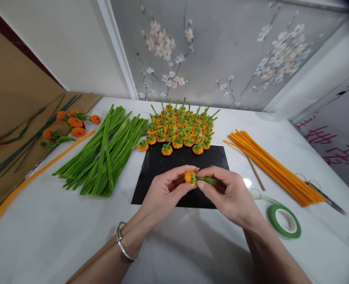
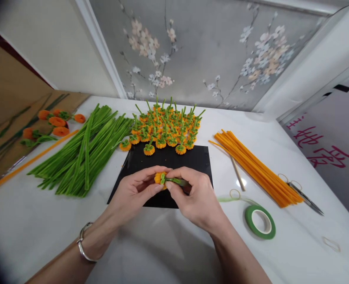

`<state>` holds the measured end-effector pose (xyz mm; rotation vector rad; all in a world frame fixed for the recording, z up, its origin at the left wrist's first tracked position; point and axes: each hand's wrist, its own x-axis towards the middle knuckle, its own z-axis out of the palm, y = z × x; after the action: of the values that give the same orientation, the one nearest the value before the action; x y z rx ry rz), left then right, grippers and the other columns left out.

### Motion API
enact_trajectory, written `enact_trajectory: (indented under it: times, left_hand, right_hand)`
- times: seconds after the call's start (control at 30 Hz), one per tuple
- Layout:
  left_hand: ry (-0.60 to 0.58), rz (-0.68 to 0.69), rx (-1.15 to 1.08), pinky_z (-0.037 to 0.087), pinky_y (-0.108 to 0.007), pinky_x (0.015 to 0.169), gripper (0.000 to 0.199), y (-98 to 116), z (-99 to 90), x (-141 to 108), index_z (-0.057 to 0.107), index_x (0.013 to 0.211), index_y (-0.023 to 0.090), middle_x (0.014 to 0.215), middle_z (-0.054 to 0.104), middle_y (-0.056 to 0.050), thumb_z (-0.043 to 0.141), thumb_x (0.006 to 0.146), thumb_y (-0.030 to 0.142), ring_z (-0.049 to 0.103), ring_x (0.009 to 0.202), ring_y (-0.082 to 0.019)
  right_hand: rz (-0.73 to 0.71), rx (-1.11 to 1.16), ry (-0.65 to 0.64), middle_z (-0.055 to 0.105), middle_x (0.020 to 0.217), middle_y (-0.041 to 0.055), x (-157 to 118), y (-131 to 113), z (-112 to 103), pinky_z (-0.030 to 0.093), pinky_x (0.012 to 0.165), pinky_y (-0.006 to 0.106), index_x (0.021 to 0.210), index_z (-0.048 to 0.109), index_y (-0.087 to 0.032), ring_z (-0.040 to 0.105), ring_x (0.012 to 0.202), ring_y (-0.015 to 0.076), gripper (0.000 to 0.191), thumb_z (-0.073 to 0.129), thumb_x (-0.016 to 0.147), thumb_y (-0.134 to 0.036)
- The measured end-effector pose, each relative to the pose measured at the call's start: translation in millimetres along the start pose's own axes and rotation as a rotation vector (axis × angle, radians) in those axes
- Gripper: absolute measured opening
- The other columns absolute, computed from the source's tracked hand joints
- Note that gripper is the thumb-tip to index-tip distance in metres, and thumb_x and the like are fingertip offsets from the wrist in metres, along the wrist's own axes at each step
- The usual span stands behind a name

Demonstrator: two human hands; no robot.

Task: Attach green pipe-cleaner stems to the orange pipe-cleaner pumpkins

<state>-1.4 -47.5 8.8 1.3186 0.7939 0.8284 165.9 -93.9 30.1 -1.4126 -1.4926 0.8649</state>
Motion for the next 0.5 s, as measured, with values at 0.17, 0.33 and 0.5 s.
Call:
enact_trajectory:
  times: [0.17,0.33,0.5]
  left_hand:
    - [0.011,-0.018,-0.038,0.054,-0.029,0.092,0.03,0.2,-0.3,1.8,0.068,0.111,0.023,0.113,0.07,-0.002,0.067,0.081,0.02,0.066,0.102,-0.016]
    - [0.01,0.01,-0.006,0.054,-0.026,0.09,0.029,-0.8,1.1,-0.1,0.069,0.109,0.025,0.11,0.071,-0.001,0.068,0.081,0.02,0.066,0.099,-0.015]
    - [0.023,0.016,0.035,0.055,-0.025,0.088,0.029,-1.0,1.5,-1.1,0.07,0.108,0.024,0.107,0.073,-0.001,0.068,0.079,0.019,0.067,0.097,-0.015]
  right_hand:
    - [-0.031,-0.031,-0.011,0.07,0.083,0.0029,-0.8,0.6,-1.9,0.048,0.056,0.019,0.095,0.068,-0.018,0.062,0.067,0.0119,0.015,0.061,0.082,-0.02]
    - [-0.066,-0.079,0.032,0.068,0.079,0.0018,-0.4,2.7,1.8,0.046,0.053,0.02,0.09,0.068,-0.018,0.06,0.063,0.0111,0.011,0.059,0.083,-0.018]
    - [-0.227,-0.304,0.116,0.067,0.076,0.0029,-0.6,4.9,6.3,0.044,0.054,0.022,0.088,0.067,-0.017,0.06,0.064,0.013,0.015,0.054,0.082,-0.013]
